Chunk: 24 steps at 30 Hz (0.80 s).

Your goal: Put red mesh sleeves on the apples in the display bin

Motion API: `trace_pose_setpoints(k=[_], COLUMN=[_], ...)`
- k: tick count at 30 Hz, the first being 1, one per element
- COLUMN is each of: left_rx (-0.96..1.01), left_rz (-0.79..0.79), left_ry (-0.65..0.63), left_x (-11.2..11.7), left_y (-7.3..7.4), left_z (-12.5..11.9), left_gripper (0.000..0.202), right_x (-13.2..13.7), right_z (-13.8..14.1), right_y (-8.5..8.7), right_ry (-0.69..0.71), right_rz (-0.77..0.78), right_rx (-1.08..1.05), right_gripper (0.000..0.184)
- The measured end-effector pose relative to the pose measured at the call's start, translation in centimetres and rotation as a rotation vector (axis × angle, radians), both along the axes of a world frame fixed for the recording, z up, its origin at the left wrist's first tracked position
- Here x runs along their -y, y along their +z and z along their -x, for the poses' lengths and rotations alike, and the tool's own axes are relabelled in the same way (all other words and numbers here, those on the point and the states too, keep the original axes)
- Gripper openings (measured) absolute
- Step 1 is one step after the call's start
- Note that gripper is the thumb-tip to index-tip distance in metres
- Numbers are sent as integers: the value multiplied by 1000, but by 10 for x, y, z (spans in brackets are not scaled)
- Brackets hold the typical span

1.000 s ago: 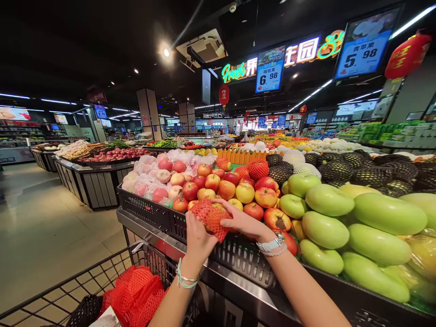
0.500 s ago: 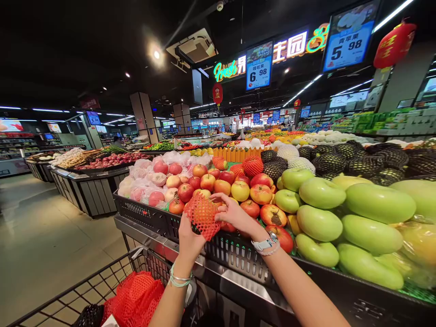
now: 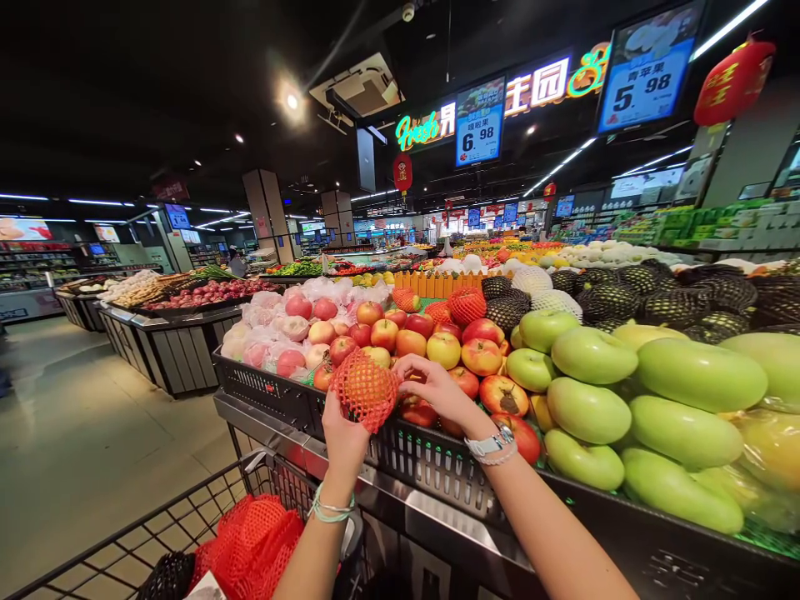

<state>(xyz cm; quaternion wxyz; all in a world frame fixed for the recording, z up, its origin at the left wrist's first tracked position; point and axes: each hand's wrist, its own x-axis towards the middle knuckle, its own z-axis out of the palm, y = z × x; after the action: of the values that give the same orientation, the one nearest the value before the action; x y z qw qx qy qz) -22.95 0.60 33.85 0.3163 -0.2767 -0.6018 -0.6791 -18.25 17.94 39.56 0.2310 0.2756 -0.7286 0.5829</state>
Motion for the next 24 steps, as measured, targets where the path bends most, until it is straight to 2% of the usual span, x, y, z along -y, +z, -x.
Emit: trace_pose_setpoints(k=[3, 5, 7, 10, 12, 14, 16, 18, 20, 22, 24], left_rx=[53, 55, 13, -130, -259, -358, -383, -337, -232, -105, -7], left_rz=[-44, -59, -34, 36, 94, 177, 285, 368, 425, 430, 396], left_ry=[-86, -84, -30, 133, 239, 284, 249, 149, -25, -161, -190], left_x=[-1, -1, -4, -11, -17, -23, -23, -18, -6, 11, 28], left_y=[1, 1, -2, -12, -18, -21, -16, -7, 5, 16, 24], left_z=[0, 0, 2, 5, 4, -1, -7, -14, -19, -18, -13], left_gripper=[79, 77, 71, 63, 58, 50, 46, 44, 40, 36, 34], right_x=[-1, 0, 1, 4, 6, 7, 7, 5, 3, 0, -6], right_z=[2, 3, 2, -3, -5, -5, -1, 3, 6, 6, 6], right_y=[-2, -5, -7, -7, -6, -6, -6, -8, -8, -5, 6], right_ry=[-19, -27, -17, 202, 287, 181, 33, -67, -219, -448, -674], right_rz=[38, 70, 120, 170, 129, 72, 85, 176, 287, 343, 336], right_rx=[20, 40, 76, 233, 269, 222, 177, 128, 0, -169, -313], right_gripper=[25, 28, 35, 61, 80, 80, 70, 65, 63, 62, 64])
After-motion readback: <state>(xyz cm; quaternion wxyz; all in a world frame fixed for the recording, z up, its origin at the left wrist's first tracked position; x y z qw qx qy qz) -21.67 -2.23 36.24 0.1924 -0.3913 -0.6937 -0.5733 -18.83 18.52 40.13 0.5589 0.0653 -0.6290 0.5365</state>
